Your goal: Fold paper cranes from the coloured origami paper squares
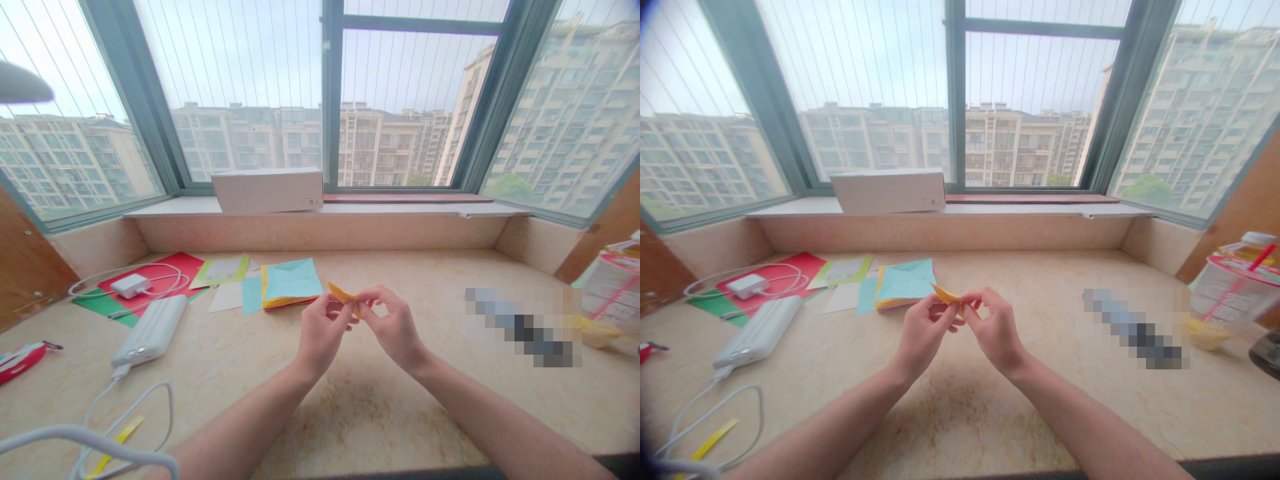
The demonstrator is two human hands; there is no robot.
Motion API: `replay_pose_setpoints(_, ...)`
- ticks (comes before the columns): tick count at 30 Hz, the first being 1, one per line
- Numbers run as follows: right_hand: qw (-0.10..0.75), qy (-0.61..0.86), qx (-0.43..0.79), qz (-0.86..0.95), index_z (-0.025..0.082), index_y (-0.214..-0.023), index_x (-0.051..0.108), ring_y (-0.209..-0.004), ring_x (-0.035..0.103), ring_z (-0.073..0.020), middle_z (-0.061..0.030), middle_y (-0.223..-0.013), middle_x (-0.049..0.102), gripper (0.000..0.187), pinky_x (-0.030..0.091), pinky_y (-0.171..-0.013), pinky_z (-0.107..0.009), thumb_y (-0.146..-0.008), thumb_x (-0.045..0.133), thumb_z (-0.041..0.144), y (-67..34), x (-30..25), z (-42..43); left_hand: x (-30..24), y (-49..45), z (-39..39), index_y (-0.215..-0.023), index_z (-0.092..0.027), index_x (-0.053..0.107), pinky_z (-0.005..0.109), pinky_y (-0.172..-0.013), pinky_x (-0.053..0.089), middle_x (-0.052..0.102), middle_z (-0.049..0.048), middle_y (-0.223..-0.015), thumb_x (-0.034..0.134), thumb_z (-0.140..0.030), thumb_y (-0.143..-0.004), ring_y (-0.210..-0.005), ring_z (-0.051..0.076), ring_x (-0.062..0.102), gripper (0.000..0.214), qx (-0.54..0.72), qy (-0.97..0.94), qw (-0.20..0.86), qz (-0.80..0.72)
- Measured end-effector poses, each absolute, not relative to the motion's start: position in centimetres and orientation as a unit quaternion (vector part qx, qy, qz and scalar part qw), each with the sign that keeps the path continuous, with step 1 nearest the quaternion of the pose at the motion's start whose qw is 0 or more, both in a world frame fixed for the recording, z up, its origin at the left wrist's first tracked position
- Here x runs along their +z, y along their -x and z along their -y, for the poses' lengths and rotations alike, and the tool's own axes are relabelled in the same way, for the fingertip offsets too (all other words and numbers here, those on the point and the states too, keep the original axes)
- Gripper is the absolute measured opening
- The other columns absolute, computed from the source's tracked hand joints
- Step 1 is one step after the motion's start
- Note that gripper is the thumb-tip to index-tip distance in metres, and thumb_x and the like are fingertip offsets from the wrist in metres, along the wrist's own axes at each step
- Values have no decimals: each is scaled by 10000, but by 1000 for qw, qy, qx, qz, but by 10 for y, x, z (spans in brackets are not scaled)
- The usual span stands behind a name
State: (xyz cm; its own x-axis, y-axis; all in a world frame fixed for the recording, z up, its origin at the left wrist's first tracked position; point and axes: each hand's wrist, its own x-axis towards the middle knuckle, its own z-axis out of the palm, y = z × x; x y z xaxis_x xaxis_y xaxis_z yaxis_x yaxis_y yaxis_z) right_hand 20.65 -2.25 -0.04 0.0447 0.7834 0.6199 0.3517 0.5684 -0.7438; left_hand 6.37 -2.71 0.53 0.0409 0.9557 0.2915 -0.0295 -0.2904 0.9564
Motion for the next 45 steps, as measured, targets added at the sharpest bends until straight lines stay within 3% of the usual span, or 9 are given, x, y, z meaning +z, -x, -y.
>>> replay_pose_setpoints(6,580,420,87,692,203,-827,669,-765,611,-189,-22,-801,666,76,464,-749,-345,-818,618,147,-212,-2,21,0,-67,29,-970,-143,645,312,-720,593,751,82,-903,675,-309,-831,-767,202,732,218,556,-603,460,-341)
replay_pose_setpoints(12,543,370,7,754,204,-902,680,-882,625,-218,-58,-911,674,147,446,-843,-401,-825,611,99,-213,-3,23,-1,-64,25,-905,-145,635,317,-702,589,750,71,-850,678,-318,-832,-732,196,722,193,576,-591,440,-355)
replay_pose_setpoints(20,559,331,185,738,217,-976,716,-938,638,-202,-67,-981,669,140,496,-863,-371,-874,622,196,-213,0,19,7,-59,22,-844,-134,625,252,-609,542,710,45,-759,682,-331,-824,-671,162,684,206,586,-596,410,-365)
replay_pose_setpoints(24,560,326,270,712,224,-977,731,-882,645,-187,-58,-968,681,138,505,-802,-351,-864,658,257,-215,2,15,5,-58,20,-826,-135,635,238,-621,524,694,28,-722,672,-308,-836,-643,139,662,178,584,-603,408,-359)
replay_pose_setpoints(34,562,301,339,692,247,-1010,736,-835,648,-176,-53,-972,684,172,515,-771,-356,-854,680,295,-215,-4,12,8,-57,20,-801,-140,654,217,-582,494,659,2,-659,699,-298,-813,-586,116,605,164,582,-609,397,-363)
replay_pose_setpoints(40,555,253,472,636,264,-958,763,-922,668,-204,-48,-992,708,202,536,-826,-371,-776,763,352,-214,-4,7,1,-55,16,-862,-140,692,235,-646,507,677,33,-754,689,-346,-824,-695,145,613,209,585,-623,380,-354)
replay_pose_setpoints(45,514,272,542,606,246,-998,748,-818,685,-172,-31,-873,756,280,532,-800,-347,-747,788,364,-218,-1,4,-1,-55,18,-972,-153,699,272,-736,533,678,61,-888,641,-351,-863,-819,179,627,233,571,-642,384,-338)
